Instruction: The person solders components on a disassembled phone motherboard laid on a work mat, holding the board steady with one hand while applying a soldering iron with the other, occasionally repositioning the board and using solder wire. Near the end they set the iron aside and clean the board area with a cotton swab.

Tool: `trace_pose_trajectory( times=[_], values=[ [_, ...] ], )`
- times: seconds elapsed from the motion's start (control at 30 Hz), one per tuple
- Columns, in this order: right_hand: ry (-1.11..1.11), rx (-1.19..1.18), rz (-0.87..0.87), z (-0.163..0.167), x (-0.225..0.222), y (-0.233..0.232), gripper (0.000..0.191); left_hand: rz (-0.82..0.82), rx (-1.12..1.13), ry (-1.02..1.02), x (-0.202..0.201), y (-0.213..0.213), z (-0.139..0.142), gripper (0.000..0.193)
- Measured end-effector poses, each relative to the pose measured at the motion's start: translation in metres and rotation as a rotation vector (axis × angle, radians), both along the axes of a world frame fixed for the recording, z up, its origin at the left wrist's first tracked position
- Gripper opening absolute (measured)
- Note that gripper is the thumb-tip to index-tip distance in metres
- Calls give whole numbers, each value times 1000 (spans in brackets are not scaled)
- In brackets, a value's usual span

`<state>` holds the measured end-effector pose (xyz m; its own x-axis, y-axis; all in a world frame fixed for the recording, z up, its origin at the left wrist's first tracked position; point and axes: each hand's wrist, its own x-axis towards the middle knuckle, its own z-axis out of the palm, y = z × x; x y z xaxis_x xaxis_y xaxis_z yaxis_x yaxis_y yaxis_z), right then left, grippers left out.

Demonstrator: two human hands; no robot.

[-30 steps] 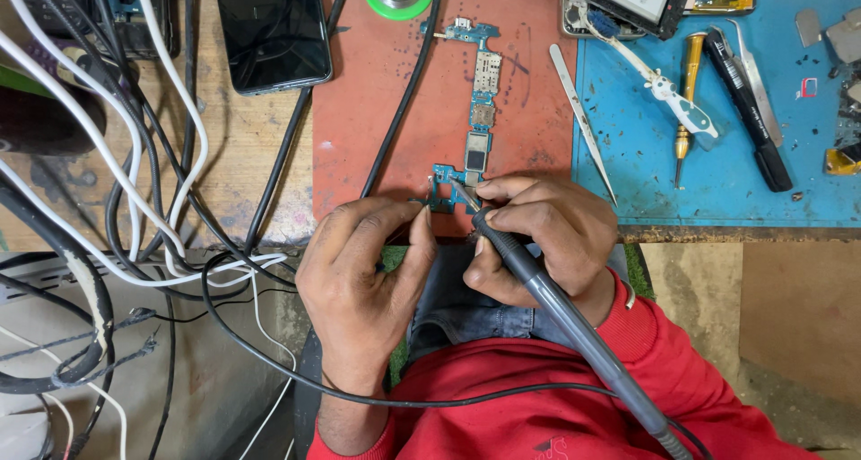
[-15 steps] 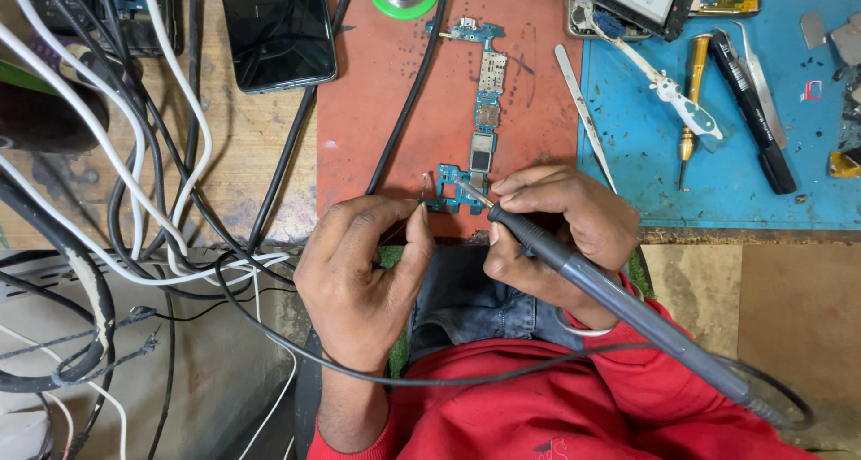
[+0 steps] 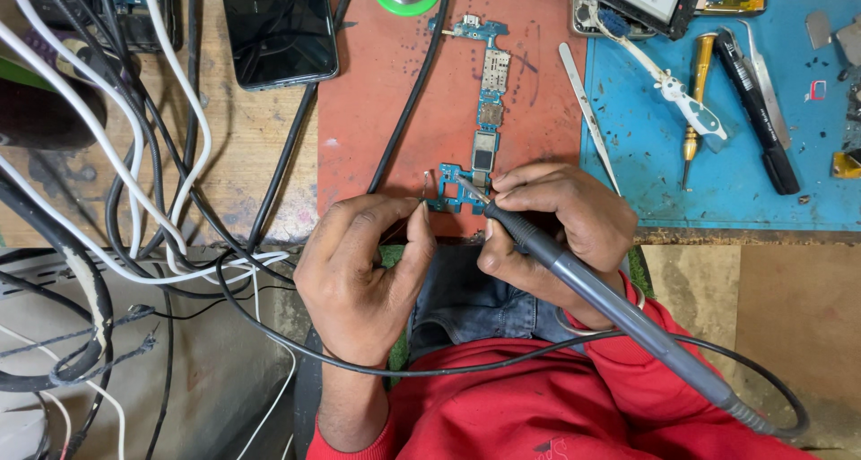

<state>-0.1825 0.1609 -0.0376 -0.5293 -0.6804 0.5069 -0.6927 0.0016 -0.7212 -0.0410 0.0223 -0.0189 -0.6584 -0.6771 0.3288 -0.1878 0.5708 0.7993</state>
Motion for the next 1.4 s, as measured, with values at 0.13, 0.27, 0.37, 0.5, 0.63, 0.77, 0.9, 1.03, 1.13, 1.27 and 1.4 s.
trace_pose_trajectory(
  times=[0.13,0.27,0.37,0.5,0.63,0.77,0.9,1.03,1.13,1.27,1.4],
  values=[
    [14,-1,7,-1,-1,0,33,2,-7,-2,0,0,0,14],
    [9,-8,16,0,-1,0,35,2,-8,-4,0,0,0,14],
    [-6,7,10,1,0,0,33,-3,-5,-12,1,-1,1,14],
    [-16,1,16,2,1,0,34,-17,-42,-22,1,-2,1,15],
    [-10,-10,23,2,0,-1,36,-27,-86,-40,1,-3,1,17],
    [10,10,-9,2,2,-3,31,-23,-75,-44,2,-3,2,17],
    [12,-1,8,2,4,-3,35,-18,-65,-52,3,-4,3,16],
    [17,-3,6,2,4,-2,35,-20,-61,-55,3,-3,4,16],
    [33,2,-11,1,4,-2,35,-25,-62,-50,3,-4,4,17],
    [14,-26,-18,-1,5,-1,35,-23,-71,-50,4,-4,4,17],
    [-34,-21,-2,0,5,1,34,-32,-78,-45,4,-3,4,17]
  ],
)
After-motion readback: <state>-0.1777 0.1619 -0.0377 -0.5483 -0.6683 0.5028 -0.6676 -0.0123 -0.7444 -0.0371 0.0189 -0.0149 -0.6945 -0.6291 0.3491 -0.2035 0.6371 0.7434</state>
